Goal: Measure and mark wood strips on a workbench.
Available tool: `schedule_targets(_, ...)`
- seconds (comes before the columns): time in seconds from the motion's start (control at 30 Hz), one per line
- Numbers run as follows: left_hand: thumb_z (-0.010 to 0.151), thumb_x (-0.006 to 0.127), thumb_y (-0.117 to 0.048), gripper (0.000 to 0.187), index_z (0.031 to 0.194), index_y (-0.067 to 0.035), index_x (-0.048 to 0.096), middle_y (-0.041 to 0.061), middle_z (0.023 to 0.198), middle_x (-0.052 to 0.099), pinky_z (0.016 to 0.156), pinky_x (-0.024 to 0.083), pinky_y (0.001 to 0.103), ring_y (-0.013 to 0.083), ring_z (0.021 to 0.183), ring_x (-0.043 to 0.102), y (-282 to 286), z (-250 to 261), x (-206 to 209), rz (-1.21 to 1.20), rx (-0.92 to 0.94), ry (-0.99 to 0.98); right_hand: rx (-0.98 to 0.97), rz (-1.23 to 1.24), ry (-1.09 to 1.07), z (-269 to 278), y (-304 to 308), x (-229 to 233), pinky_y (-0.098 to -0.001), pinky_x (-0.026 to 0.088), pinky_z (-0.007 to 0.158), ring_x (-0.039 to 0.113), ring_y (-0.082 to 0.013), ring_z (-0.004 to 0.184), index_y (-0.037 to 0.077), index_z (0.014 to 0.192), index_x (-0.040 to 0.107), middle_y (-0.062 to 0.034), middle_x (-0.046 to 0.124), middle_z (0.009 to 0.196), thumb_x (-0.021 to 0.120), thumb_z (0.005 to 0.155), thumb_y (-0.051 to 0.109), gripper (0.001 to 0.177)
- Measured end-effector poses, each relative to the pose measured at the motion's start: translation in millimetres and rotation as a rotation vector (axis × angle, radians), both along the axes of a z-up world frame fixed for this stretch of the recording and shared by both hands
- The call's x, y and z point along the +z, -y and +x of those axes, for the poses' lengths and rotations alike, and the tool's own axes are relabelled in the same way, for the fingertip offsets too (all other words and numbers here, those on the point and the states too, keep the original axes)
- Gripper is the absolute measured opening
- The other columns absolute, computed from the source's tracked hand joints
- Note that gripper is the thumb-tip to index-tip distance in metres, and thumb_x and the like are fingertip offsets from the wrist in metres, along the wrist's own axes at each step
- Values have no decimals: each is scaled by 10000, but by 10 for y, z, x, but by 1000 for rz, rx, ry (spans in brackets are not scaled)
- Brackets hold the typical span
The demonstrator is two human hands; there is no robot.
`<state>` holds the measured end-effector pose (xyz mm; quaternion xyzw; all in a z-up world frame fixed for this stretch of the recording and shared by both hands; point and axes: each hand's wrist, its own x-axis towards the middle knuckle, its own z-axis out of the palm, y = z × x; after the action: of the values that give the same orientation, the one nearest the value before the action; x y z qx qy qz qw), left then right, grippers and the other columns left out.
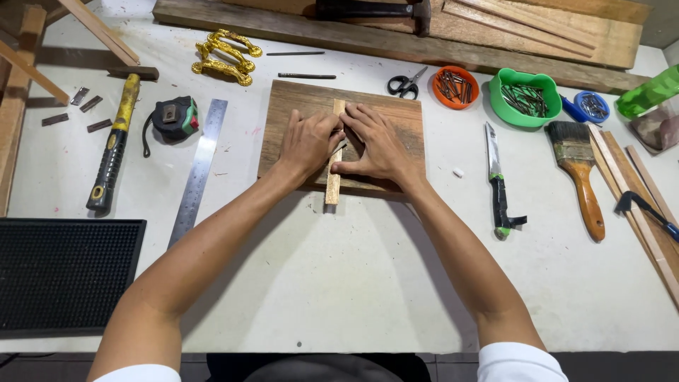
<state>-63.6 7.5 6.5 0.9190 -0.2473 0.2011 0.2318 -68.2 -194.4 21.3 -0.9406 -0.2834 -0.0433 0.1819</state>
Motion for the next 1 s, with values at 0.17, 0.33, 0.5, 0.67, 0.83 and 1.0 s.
schedule_targets(0.17,914,761,-335,219,906,-121,717,38,785,705,762,372,381,166,623,561,-40,-222,39,20,1,70,-13,6,-20,-49,-23,30,-548,201,1259,282,-296,1537,80,1527,475,-122,374,1641,692,582,909,1275)
schedule_targets(0.33,915,770,-352,253,914,-105,717,44,726,684,744,375,370,157,575,526,-20,-11,-135,59,5,90,-27,-26,-39,11,-10,-61,-566,207,1247,285,-293,1534,110,1536,460,-102,388,1636,703,527,903,1306)
schedule_targets(0.5,918,760,-331,219,909,-115,725,49,734,686,740,376,376,162,596,540,28,238,-102,29,30,56,-32,26,-40,5,-13,5,-569,222,1243,315,-326,1517,25,1601,268,-178,378,1620,717,524,905,1462)
schedule_targets(0.67,927,760,-309,213,878,-105,723,55,753,700,776,384,393,171,621,579,85,531,34,-21,58,46,-32,32,-46,44,-7,5,-561,230,1241,317,-381,1511,-37,1593,240,-253,358,1607,733,530,901,1501)
schedule_targets(0.83,933,759,-294,191,895,-110,730,56,792,716,783,389,384,161,600,570,152,906,-65,-74,59,20,-20,36,-33,54,-4,-10,-561,217,1246,313,-396,1508,-82,1576,229,-272,342,1615,750,521,897,1531)
schedule_targets(1.0,927,782,-293,203,904,-101,722,66,783,706,757,393,377,167,576,541,161,929,-78,-35,78,65,-17,67,-24,47,-10,-11,-546,237,1259,304,-396,1514,-88,1572,245,-287,333,1605,743,523,902,1526)
